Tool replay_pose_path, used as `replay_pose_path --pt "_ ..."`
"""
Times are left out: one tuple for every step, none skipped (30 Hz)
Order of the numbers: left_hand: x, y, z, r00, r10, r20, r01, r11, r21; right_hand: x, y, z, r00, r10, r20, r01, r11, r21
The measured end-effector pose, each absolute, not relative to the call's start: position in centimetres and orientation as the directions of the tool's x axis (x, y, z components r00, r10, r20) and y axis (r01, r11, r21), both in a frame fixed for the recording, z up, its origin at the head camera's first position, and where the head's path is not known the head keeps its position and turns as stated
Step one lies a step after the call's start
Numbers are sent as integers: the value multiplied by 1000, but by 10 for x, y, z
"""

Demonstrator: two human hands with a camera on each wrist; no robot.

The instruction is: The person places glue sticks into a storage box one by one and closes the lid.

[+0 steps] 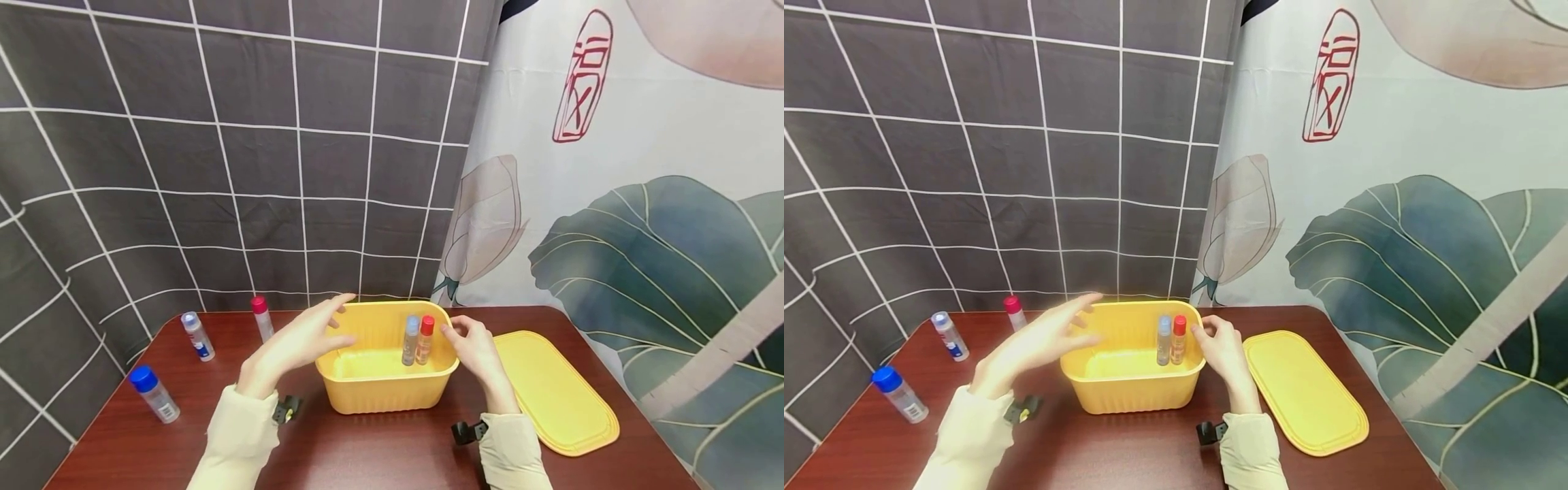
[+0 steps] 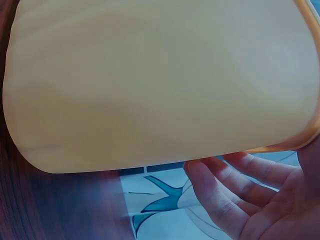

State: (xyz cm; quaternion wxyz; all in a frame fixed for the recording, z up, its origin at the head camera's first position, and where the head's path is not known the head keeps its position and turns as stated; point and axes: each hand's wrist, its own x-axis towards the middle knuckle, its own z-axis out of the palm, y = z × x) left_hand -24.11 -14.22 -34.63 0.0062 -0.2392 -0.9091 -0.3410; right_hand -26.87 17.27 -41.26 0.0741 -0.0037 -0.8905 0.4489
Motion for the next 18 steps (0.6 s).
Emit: replay_pose_path --pt "-238 -146 -348 -888 422 185 439 652 618 -268 173 -412 -990 73 123 -56 594 -803" --pt "-235 -151 -350 -893 409 190 431 651 625 -268 173 -412 -990 73 119 -54 590 -806" --pt "-233 -155 -351 -897 397 193 423 649 633 -268 173 -412 -991 73 115 -51 587 -808" --pt "-230 -160 -352 -901 386 200 418 645 640 -268 174 -412 -991 74 114 -50 585 -810" --pt "-227 -164 -353 -905 373 203 410 641 649 -268 174 -412 -991 76 115 -49 583 -811" --pt "-224 -169 -353 -911 356 207 399 639 658 -268 174 -411 -990 77 115 -49 582 -812" --pt "-222 -174 -354 -915 342 214 392 632 668 -268 174 -411 -990 78 116 -49 582 -812" --pt "-219 -178 -354 -917 329 224 389 628 674 -268 174 -411 -990 78 116 -50 583 -811" --pt "-216 -183 -355 -920 316 232 386 627 677 -268 174 -410 -990 77 117 -50 585 -810" --pt "-214 -188 -356 -922 301 243 383 631 675 -268 174 -410 -990 75 117 -51 586 -808" --pt "-211 -193 -356 -926 282 250 376 634 676 -268 174 -410 -990 74 117 -51 588 -808" --pt "-208 -198 -357 -927 268 262 375 639 672 -267 174 -410 -991 71 116 -52 590 -806" --pt "-206 -203 -358 -927 256 275 376 646 665 -267 174 -411 -991 68 116 -53 591 -805" --pt "-203 -207 -358 -927 240 288 373 654 658 -267 174 -411 -991 66 115 -54 591 -805" --pt "-201 -212 -358 -927 222 301 370 659 655 -267 174 -411 -991 66 117 -56 592 -804" --pt "-198 -216 -358 -925 206 320 372 663 649 -267 174 -411 -991 67 119 -57 593 -803" --pt "-196 -220 -357 -922 187 338 371 672 641 -267 173 -412 -990 68 121 -57 593 -803" --pt "-194 -225 -357 -918 167 359 370 685 627 -267 173 -412 -990 68 122 -58 593 -803"
